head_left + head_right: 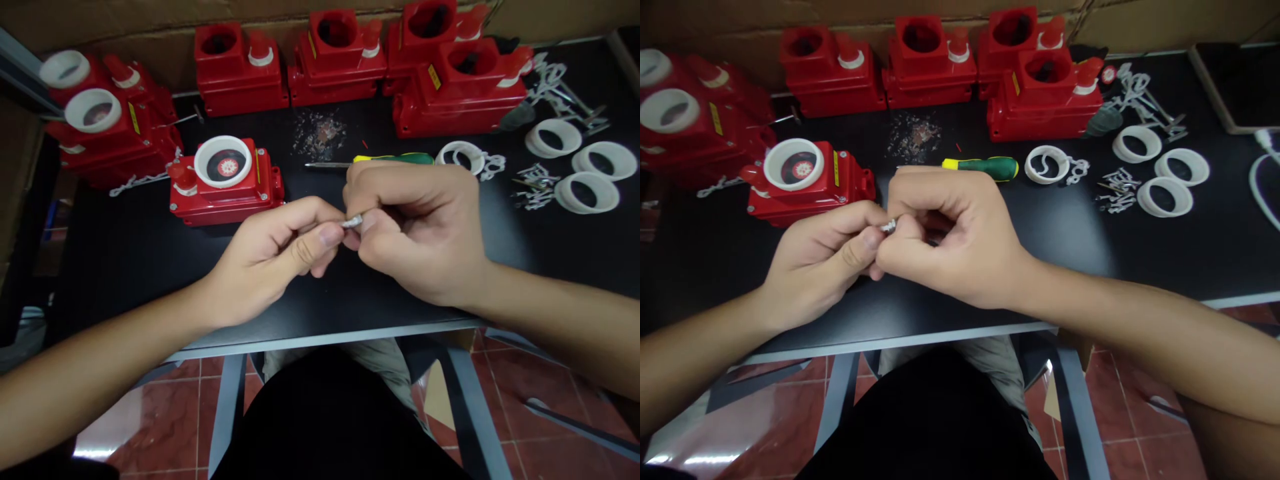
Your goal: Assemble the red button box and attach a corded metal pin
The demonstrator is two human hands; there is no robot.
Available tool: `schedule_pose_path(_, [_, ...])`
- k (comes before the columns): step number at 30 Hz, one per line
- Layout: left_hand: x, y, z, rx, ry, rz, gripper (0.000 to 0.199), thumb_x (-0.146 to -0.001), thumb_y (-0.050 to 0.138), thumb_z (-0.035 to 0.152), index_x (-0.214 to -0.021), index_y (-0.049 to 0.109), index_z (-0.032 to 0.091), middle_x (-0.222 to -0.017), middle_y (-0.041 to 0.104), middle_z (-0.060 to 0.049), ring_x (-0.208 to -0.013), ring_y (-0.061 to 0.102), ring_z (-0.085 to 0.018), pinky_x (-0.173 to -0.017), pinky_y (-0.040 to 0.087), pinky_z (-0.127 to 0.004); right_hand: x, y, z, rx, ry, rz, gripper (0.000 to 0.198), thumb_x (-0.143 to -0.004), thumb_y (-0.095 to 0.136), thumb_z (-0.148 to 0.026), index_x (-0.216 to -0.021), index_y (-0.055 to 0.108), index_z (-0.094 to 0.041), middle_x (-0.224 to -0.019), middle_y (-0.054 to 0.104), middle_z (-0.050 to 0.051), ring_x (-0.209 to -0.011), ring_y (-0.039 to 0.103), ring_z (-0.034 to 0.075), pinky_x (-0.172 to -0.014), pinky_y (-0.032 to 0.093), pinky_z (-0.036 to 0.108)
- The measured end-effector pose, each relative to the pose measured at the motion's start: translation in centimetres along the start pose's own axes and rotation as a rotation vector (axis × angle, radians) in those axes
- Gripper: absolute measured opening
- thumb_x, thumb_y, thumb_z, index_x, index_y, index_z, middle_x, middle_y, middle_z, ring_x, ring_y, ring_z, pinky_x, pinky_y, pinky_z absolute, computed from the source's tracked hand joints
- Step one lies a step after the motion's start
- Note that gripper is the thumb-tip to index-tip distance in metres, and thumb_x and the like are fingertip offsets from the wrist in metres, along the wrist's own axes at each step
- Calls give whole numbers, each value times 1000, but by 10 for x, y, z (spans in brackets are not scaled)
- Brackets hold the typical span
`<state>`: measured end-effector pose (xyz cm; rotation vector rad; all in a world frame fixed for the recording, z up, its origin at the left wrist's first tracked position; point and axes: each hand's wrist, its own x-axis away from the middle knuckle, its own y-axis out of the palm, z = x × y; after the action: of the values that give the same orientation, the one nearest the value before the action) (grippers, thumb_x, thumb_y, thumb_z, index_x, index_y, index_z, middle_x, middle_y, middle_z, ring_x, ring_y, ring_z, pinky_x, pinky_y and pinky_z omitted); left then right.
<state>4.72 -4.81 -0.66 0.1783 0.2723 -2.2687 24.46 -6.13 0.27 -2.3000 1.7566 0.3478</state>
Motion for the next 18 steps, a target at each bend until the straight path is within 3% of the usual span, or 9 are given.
schedule_pose_path(4, [-1, 6, -6, -109, 109, 138, 42, -116, 68, 49, -86, 70, 20, -73, 64, 1, -68, 62, -12, -63, 50, -24, -2, 4, 2, -98, 70, -5, 35, -83, 70, -12, -59, 45, -15, -59, 46, -2, -60, 36, 3, -57, 29, 24])
schedule_pose_path(8, [-2, 10, -12, -182, 211, 188, 41, -116, 68, 48, -87, 72, 19, -76, 69, 0, -69, 65, -12, -65, 51, -25, 0, 6, 4, -197, 123, 1, 39, -85, 71, -15, -57, 44, -15, -58, 41, -3, -59, 34, 3, -54, 28, 22])
schedule_pose_path(12, [-4, 9, -15, -236, 289, 155, 36, -119, 64, 41, -91, 72, 20, -73, 69, 1, -68, 66, -13, -70, 54, -26, 5, 6, 7, -386, 209, -68, 43, -88, 78, -24, -60, 45, -17, -61, 40, -4, -57, 42, 3, -52, 43, 17])
schedule_pose_path(15, [-5, 6, -16, -250, 344, 87, 27, -119, 64, 29, -95, 73, 20, -72, 69, 2, -69, 68, -13, -73, 56, -26, 8, 4, 9, -503, 268, -129, 38, -89, 73, -18, -63, 45, -16, -65, 39, -5, -60, 47, 3, -60, 59, 16])
schedule_pose_path(18, [-5, 2, -15, -252, 379, 18, 20, -118, 65, 25, -100, 74, 21, -77, 72, 2, -68, 68, -12, -69, 54, -25, 9, -1, 10, -543, 242, -176, 35, -90, 68, -12, -63, 45, -15, -67, 39, -5, -62, 50, 2, -64, 63, 15])
